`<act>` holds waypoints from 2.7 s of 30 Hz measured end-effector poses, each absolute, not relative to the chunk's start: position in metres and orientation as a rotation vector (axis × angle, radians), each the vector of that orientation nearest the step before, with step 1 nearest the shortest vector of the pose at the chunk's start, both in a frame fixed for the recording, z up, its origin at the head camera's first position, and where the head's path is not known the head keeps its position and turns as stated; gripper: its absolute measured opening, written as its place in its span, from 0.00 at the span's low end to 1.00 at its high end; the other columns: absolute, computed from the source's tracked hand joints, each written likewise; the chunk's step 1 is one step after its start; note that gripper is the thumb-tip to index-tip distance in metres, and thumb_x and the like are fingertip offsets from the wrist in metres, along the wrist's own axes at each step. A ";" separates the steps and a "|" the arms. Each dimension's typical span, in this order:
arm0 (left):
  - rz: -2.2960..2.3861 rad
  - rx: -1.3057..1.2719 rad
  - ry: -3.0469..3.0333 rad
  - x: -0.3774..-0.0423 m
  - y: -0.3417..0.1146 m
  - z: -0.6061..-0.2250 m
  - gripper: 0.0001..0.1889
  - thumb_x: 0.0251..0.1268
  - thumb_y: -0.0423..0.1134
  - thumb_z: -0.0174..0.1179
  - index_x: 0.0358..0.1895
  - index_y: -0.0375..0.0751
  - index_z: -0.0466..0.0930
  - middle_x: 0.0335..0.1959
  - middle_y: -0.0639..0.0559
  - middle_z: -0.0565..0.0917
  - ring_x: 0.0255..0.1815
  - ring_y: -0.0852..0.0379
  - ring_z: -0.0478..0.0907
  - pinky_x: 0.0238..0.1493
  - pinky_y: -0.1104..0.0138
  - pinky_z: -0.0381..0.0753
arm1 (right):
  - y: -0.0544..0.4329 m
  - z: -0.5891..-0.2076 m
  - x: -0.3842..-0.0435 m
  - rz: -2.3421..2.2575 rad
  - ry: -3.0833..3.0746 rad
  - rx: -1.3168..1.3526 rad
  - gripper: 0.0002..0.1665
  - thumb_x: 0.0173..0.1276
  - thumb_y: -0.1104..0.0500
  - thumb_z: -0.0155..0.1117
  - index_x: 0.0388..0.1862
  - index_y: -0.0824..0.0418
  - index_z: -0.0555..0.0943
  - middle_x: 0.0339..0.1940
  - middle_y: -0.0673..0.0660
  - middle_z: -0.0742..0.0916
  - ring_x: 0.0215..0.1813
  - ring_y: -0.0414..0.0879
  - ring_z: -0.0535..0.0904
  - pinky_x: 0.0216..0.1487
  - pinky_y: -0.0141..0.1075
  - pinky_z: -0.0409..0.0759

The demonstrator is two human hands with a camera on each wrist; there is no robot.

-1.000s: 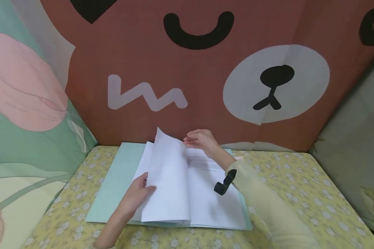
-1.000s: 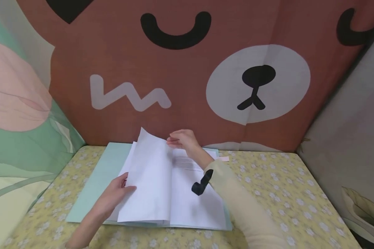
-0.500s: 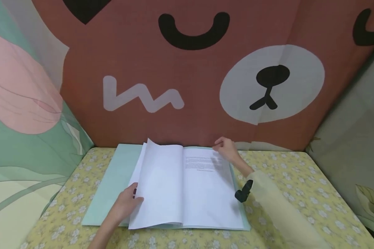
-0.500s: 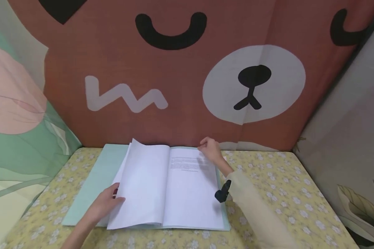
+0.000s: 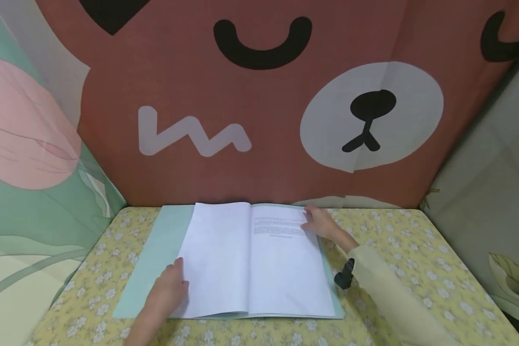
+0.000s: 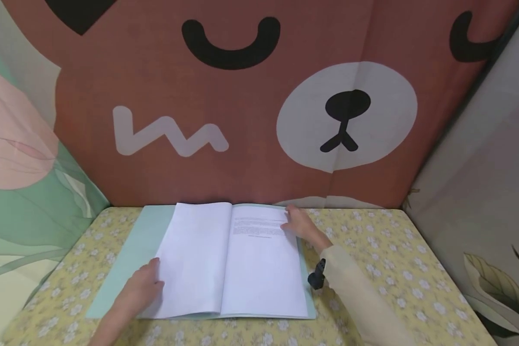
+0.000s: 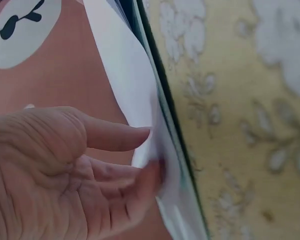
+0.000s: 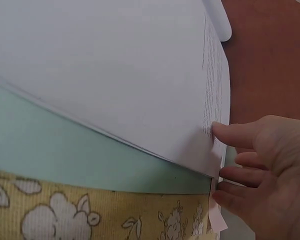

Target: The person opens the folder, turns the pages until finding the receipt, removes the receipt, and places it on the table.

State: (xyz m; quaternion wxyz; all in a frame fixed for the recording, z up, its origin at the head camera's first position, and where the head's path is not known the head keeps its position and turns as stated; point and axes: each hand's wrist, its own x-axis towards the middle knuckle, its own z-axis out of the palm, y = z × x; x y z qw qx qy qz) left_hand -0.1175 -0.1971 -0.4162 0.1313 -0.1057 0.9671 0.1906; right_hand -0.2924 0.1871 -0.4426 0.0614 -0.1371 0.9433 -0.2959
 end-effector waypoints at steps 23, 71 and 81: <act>0.595 0.483 2.856 -0.111 -0.122 -0.418 0.31 0.80 0.49 0.56 0.78 0.40 0.67 0.82 0.36 0.57 0.80 0.26 0.50 0.71 0.28 0.55 | 0.186 -0.451 -0.287 -0.770 2.796 -0.470 0.39 0.78 0.60 0.64 0.77 0.79 0.60 0.74 0.75 0.72 0.75 0.68 0.67 0.74 0.58 0.67; 0.595 0.322 2.731 -0.115 -0.122 -0.423 0.33 0.81 0.52 0.52 0.80 0.39 0.62 0.81 0.29 0.54 0.80 0.24 0.47 0.74 0.30 0.49 | 0.180 -0.435 -0.292 -1.495 2.583 0.176 0.23 0.79 0.53 0.61 0.48 0.77 0.84 0.40 0.67 0.88 0.41 0.56 0.82 0.44 0.45 0.81; 0.592 0.300 2.723 -0.115 -0.121 -0.422 0.33 0.81 0.52 0.52 0.81 0.40 0.62 0.82 0.30 0.54 0.81 0.26 0.46 0.75 0.31 0.48 | 0.178 -0.431 -0.299 -1.621 2.467 0.280 0.24 0.75 0.61 0.64 0.63 0.77 0.78 0.64 0.73 0.81 0.66 0.65 0.76 0.68 0.53 0.75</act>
